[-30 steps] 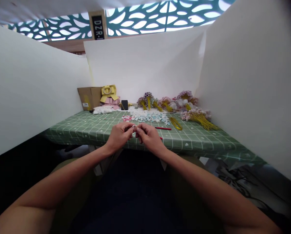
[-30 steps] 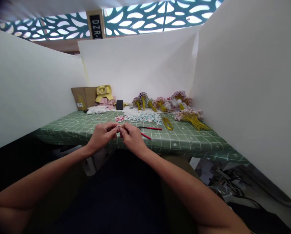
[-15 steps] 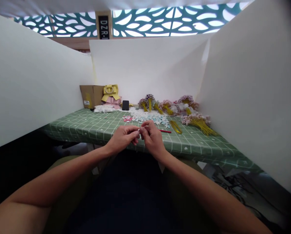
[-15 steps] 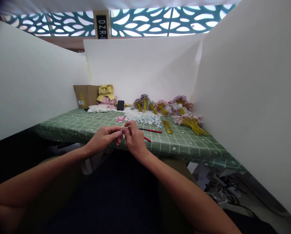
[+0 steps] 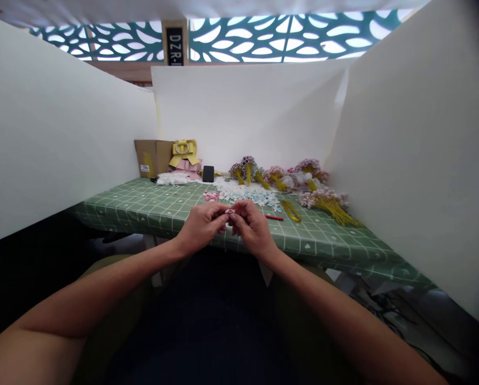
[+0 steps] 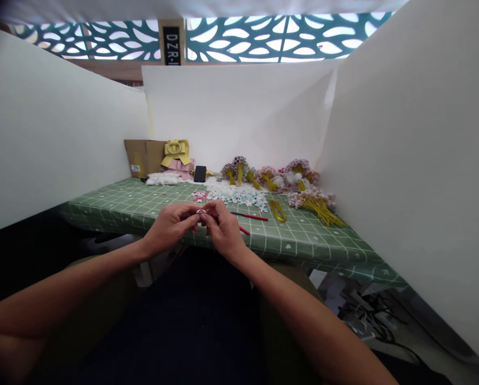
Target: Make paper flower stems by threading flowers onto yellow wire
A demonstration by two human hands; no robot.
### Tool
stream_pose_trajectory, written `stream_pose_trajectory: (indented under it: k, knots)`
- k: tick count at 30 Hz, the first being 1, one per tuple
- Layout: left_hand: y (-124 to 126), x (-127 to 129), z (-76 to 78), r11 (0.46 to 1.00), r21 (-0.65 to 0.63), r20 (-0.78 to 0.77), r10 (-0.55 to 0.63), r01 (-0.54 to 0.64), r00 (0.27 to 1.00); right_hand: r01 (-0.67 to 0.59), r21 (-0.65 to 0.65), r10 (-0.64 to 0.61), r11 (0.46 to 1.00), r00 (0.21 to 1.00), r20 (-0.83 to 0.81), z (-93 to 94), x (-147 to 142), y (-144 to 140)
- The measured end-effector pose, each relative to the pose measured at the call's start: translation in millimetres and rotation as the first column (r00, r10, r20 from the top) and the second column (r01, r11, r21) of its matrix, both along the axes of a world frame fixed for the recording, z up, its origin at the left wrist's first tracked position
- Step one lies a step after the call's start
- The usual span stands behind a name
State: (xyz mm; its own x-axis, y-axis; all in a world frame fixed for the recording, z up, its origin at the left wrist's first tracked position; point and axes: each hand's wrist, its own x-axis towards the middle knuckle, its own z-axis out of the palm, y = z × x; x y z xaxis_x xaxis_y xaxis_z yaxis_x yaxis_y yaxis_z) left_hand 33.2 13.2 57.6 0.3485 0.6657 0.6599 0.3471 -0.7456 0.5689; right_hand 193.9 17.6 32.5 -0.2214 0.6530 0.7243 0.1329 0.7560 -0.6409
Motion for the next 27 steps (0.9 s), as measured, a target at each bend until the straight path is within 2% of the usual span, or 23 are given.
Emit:
stream_pose_trajectory:
  k: [6,11,14,17,19,22,24,27]
  knots:
    - [1,0,-2.7,1.000,0.020,0.061,-0.013,0.012,0.998,0.052,0.062,-0.057,0.997,0.996,0.074,1.8,2,-2]
    - [-1,0,-2.9,0.999,0.035,0.013,0.016,-0.016,1.000,0.136,0.159,-0.162,0.978,0.973,0.166,3.6,2,-3]
    - [-4,2,-1.5,0.997,-0.045,0.099,-0.060,0.065,0.993,0.227,0.246,-0.272,0.942,0.948,0.165,4.8,4,-5]
    - [-4,4,-0.4,0.968,-0.191,0.221,-0.119,0.162,0.968,0.304,0.286,-0.350,0.909,0.929,0.123,3.1,4,-6]
    - [-2,4,-1.1,0.913,-0.348,0.245,-0.132,0.214,0.961,0.328,0.323,-0.380,0.888,0.918,0.115,0.8,3,-5]
    - [0,6,-4.7,0.765,-0.552,0.358,-0.142,0.332,0.923,0.329,0.409,-0.412,0.851,0.901,0.133,-2.5,3,-4]
    - [-1,7,-7.4,0.682,-0.584,0.507,-0.117,0.441,0.854,0.311,0.443,-0.414,0.841,0.897,0.156,-3.7,3,-3]
    - [-3,10,-8.8,0.600,-0.564,0.669,-0.071,0.568,0.740,0.280,0.439,-0.382,0.854,0.909,0.164,-4.4,3,-3]
